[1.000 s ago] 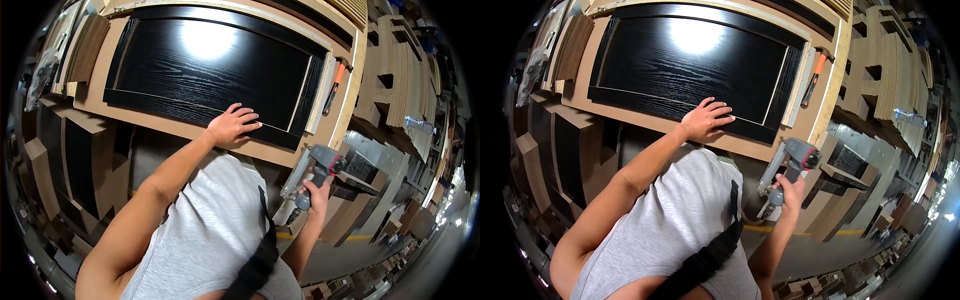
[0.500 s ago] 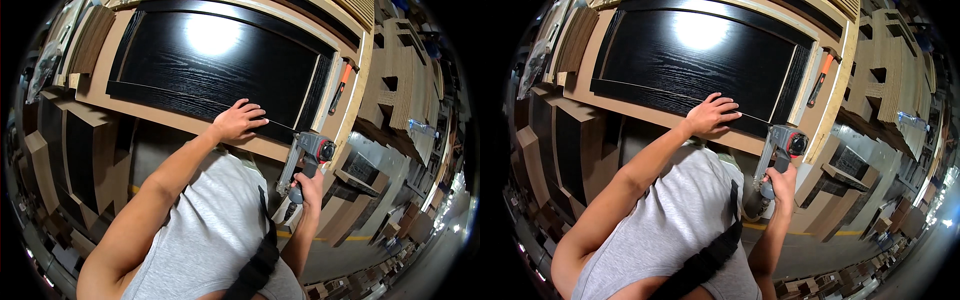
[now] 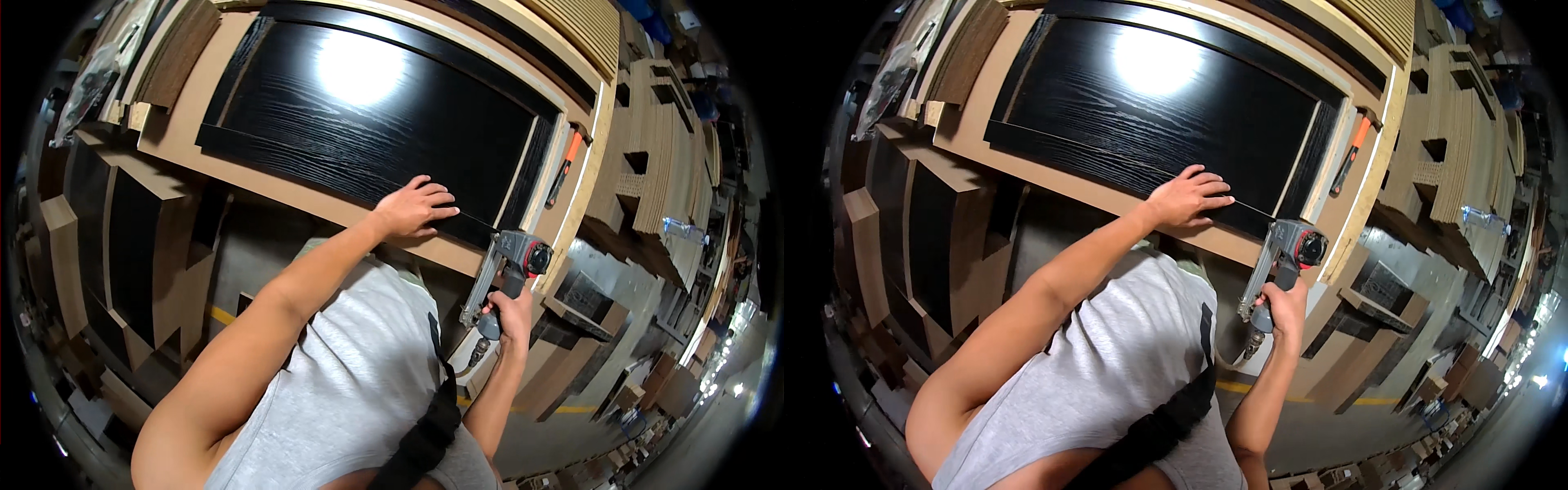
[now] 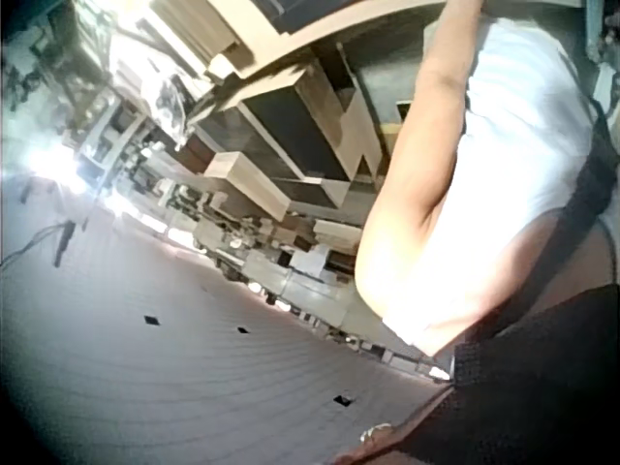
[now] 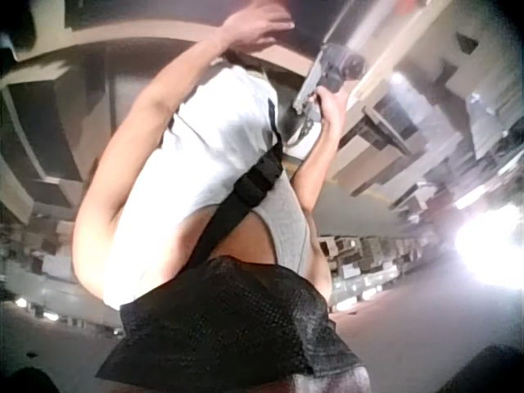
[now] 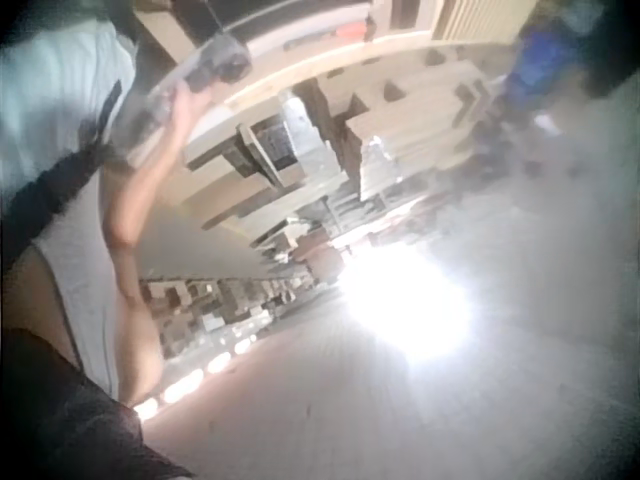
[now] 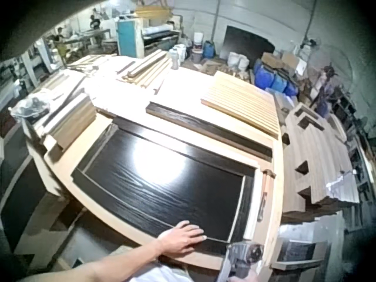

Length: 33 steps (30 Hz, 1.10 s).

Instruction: The person aligns wooden strips along the edges of a panel and fastens them using a nail gun. The person then carries the assembled panel over to a stack and repeats the process on another panel.

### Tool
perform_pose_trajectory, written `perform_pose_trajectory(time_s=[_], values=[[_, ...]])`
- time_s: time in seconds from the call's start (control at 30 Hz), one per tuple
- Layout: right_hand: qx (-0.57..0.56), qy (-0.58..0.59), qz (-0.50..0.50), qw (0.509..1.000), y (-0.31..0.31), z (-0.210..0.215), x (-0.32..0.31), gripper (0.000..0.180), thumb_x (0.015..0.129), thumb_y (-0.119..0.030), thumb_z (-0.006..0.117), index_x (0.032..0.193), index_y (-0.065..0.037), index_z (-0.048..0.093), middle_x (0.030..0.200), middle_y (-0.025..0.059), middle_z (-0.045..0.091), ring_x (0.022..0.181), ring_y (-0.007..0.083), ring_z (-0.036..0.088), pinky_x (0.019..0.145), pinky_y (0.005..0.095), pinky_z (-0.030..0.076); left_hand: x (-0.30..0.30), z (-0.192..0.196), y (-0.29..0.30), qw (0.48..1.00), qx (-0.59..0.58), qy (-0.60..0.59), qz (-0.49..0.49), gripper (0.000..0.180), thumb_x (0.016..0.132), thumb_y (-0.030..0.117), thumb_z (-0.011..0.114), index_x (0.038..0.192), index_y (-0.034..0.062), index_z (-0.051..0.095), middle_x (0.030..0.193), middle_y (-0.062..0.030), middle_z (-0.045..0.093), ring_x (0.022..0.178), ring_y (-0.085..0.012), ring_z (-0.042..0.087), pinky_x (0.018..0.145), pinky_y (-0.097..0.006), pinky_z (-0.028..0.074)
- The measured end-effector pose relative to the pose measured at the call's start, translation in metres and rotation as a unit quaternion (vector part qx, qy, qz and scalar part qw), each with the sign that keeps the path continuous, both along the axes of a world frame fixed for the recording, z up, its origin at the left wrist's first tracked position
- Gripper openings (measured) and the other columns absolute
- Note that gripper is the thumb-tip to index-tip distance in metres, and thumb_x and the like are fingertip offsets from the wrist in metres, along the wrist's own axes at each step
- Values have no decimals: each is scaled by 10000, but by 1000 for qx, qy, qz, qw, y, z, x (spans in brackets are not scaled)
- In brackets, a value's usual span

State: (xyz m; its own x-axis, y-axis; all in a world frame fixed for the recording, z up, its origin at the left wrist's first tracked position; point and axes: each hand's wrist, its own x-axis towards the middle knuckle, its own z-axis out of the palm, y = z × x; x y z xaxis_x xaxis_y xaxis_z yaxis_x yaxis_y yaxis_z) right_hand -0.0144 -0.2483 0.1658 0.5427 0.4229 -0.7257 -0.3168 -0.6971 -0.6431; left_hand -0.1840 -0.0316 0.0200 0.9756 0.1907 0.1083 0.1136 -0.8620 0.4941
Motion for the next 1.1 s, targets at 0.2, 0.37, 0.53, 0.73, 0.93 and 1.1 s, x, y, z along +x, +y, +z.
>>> perform_pose_trajectory(time_s=[0.2,0.37,0.53,0.73,0.93,1.1], values=[[48,41,4,998,15,-11,-34,359,750,58,590,1109,53,600,694,82,604,526,161,590,498,287,498,-52,2,28,996,33,66,54,729,842,388,745,1467,140,464,1493,-87,462,1413,-261,393,1177,-583,216],[45,34,60,997,48,-11,-61,137,742,44,607,879,41,599,678,72,608,519,151,593,508,287,490,-89,1,57,994,18,77,75,735,823,441,758,1456,173,497,1522,-74,433,1426,-259,377,1189,-578,211],[38,29,72,996,70,-11,-78,118,736,40,611,851,34,586,681,71,609,523,152,594,512,287,493,-90,4,62,996,5,62,70,701,809,467,758,1415,182,552,1515,-67,441,1419,-258,383,1190,-556,224],[-15,-1,79,997,84,-6,-90,145,735,37,606,879,38,591,685,75,613,527,158,600,502,290,492,-92,0,64,997,0,49,67,699,806,468,757,1411,185,555,1509,-71,449,1413,-256,392,1183,-562,232],[-9,-2,73,997,91,-3,-101,176,725,58,586,900,48,596,673,78,605,508,166,591,492,300,486,-97,1,66,997,-17,44,69,721,805,435,767,1422,143,537,1509,-83,447,1424,-259,380,1190,-560,224],[6,-1,60,998,106,3,-125,179,720,77,564,895,43,577,666,83,591,505,174,585,493,300,480,-131,5,85,993,-2,66,95,761,779,394,806,1432,133,515,1523,-100,423,1453,-275,338,1192,-617,170]])
